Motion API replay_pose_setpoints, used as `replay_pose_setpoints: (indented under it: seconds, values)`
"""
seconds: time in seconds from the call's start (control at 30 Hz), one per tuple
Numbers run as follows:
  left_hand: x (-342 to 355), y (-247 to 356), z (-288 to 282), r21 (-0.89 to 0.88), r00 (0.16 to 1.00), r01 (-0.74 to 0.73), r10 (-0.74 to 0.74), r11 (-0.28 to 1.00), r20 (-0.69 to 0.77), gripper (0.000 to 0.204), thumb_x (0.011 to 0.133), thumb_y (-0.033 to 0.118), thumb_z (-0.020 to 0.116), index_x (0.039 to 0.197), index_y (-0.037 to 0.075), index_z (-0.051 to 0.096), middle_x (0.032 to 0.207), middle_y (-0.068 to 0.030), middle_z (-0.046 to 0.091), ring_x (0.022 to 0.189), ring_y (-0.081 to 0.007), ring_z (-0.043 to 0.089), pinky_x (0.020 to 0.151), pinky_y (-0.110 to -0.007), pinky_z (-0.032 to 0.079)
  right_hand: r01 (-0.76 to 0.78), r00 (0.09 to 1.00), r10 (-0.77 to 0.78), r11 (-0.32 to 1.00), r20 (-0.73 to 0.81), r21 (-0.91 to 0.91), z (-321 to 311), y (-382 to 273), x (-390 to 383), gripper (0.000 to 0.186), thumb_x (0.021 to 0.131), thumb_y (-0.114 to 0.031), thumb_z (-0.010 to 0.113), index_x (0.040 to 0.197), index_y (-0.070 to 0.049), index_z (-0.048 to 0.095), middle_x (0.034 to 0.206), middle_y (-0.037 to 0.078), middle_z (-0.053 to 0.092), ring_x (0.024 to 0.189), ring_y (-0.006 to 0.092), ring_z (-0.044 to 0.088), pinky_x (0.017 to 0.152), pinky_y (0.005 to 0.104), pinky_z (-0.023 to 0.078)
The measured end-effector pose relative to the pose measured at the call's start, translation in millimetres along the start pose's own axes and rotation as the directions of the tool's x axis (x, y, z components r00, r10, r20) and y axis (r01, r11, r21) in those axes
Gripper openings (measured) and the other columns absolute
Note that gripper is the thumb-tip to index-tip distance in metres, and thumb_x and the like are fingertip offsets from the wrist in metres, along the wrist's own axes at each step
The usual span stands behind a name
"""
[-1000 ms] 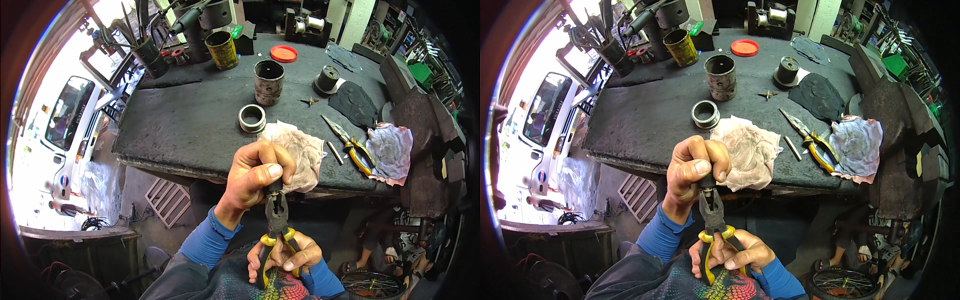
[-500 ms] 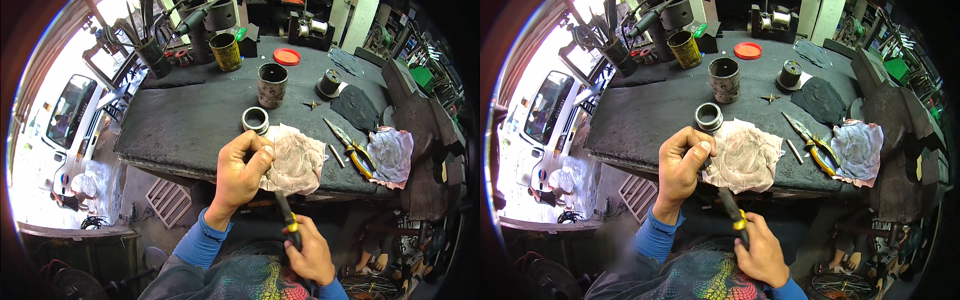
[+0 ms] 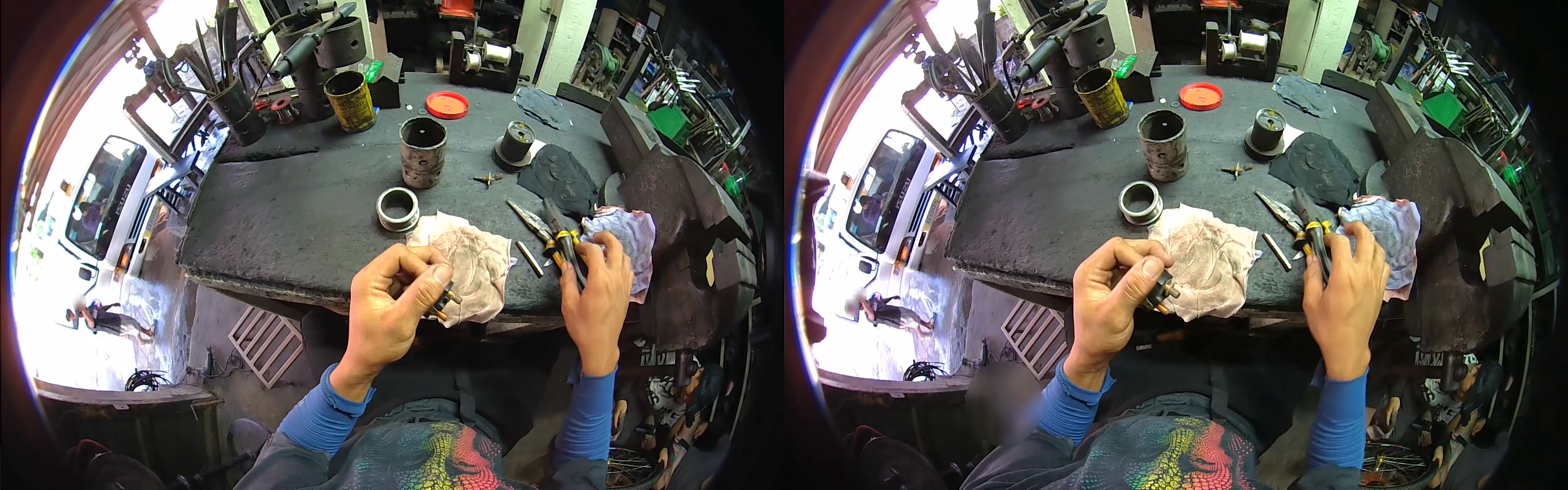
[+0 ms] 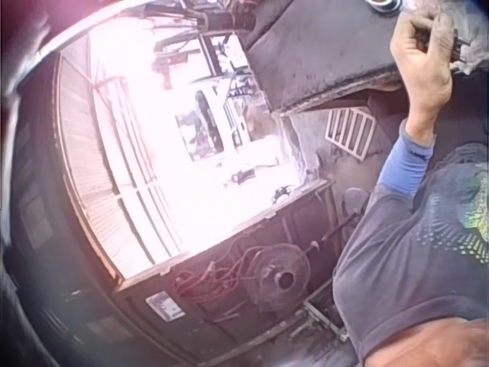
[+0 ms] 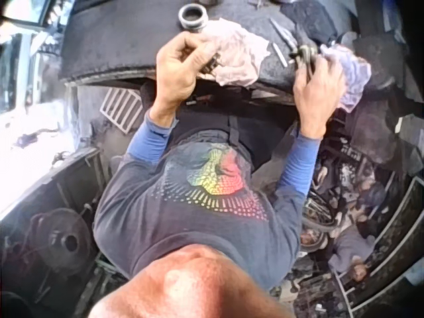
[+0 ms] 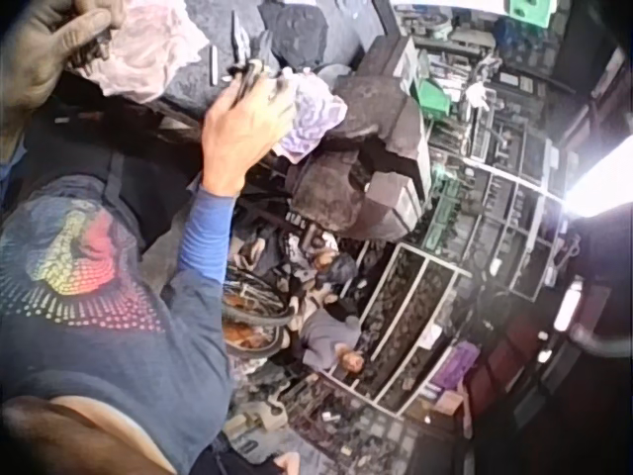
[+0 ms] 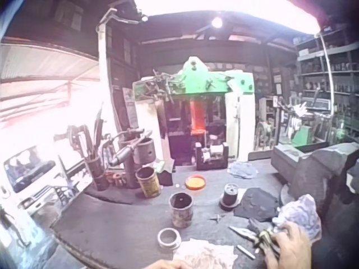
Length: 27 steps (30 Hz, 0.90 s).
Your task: The person uses pliers to grip and twist a small cylindrical electrical component on a workbench. They repeatedly adjust the component and wipe it with a cloth while handling it with both hands.
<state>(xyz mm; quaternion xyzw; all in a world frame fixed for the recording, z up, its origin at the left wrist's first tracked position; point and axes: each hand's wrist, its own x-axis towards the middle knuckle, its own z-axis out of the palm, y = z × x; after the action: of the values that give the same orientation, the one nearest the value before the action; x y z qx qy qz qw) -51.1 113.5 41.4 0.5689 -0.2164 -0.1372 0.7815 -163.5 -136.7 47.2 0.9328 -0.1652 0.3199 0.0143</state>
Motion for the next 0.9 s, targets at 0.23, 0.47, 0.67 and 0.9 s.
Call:
replay_pose_setpoints:
  seconds: [0.23, 0.47, 0.67, 0.9]
  values:
    - [-2.9, -2.8, 8.9, 0.124, 0.988, -0.155, 0.156, 0.980, 0.004, 0.015, 0.093, -0.002, 0.078, 0.086, -0.001, 0.064, 0.103, -0.0109, 0.071, 0.079, -0.0070, 0.061, 0.066, -0.023, 0.051, -0.283, 0.954, 0.008, 0.341, 0.299, 0.896, -7.8, -88.1, -18.3, 0.019, 0.092, -0.009, 0.077, 0.107, 0.002, 0.073, 0.103, 0.011, 0.069, 0.089, 0.0177, 0.066, 0.079, 0.0302, 0.054]
    - [-5.8, -9.2, 6.4, 0.211, 0.987, -0.163, 0.160, 0.964, 0.031, 0.013, 0.093, -0.004, 0.076, 0.085, -0.002, 0.065, 0.106, -0.0138, 0.071, 0.086, -0.0085, 0.064, 0.076, -0.023, 0.053, -0.313, 0.947, 0.011, 0.248, 0.321, 0.917, 0.2, -97.5, -24.8, 0.014, 0.089, -0.003, 0.078, 0.100, 0.003, 0.071, 0.099, 0.009, 0.067, 0.085, 0.0150, 0.067, 0.076, 0.0284, 0.055]
    - [-4.5, -12.2, 6.5, 0.182, 0.987, -0.160, 0.156, 0.970, 0.040, 0.014, 0.092, -0.005, 0.076, 0.085, -0.002, 0.064, 0.106, -0.0140, 0.071, 0.080, -0.0070, 0.064, 0.070, -0.022, 0.053, -0.380, 0.925, 0.058, 0.089, 0.376, 0.921, 6.1, -102.6, -30.2, 0.011, 0.091, 0.001, 0.074, 0.100, 0.003, 0.069, 0.103, 0.008, 0.065, 0.088, 0.0133, 0.066, 0.080, 0.0286, 0.056]
    - [-6.5, -13.4, 12.0, 0.080, 0.995, -0.101, 0.100, 0.992, 0.008, 0.018, 0.089, -0.004, 0.080, 0.084, 0.000, 0.063, 0.100, -0.0112, 0.073, 0.084, -0.0097, 0.062, 0.072, -0.025, 0.051, -0.397, 0.917, 0.030, 0.018, 0.397, 0.917, 10.0, -102.4, -35.5, 0.017, 0.090, 0.005, 0.072, 0.105, 0.004, 0.066, 0.106, 0.007, 0.061, 0.094, 0.0118, 0.063, 0.086, 0.0275, 0.055]
